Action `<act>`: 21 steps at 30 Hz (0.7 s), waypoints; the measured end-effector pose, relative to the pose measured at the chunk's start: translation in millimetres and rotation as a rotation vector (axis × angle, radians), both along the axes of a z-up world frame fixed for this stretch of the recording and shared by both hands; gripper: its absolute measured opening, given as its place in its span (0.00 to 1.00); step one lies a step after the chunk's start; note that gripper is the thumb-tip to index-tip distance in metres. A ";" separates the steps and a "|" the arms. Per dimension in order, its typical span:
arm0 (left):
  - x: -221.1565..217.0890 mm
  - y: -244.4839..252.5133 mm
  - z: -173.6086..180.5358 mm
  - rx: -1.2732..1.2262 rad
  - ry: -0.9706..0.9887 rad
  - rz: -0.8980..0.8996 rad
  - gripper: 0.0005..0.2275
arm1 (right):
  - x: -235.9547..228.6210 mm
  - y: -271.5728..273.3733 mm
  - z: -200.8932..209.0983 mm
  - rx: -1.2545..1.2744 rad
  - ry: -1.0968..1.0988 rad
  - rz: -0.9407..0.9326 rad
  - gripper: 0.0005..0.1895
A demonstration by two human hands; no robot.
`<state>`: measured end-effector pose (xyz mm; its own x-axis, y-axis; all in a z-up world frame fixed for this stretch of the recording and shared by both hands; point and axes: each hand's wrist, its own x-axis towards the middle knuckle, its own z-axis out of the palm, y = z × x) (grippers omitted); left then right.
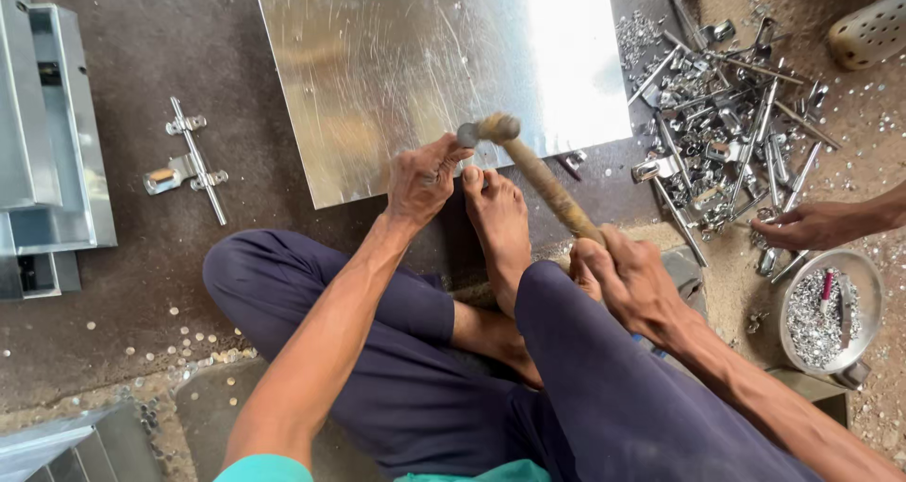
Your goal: The person assembles metal boxes by attaching latches and hinges to metal sheets. They use a hammer and punch to secure the hardware, then attach the sheets to box frames. The person stacks completed boxes and continues the process with new sheets.
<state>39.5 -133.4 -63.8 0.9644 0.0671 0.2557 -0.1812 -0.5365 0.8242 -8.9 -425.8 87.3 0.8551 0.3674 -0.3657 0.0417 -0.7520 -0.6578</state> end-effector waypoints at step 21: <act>1.5 1.4 -7.3 -0.015 -0.110 -0.107 0.04 | -22.7 -21.3 -17.6 0.269 -0.549 0.060 0.18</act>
<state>41.0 -132.0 -71.1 0.9325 -0.0301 0.3600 -0.3264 -0.4972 0.8039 -31.7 -447.1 69.7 0.8673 0.4391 0.2343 0.4653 -0.5483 -0.6949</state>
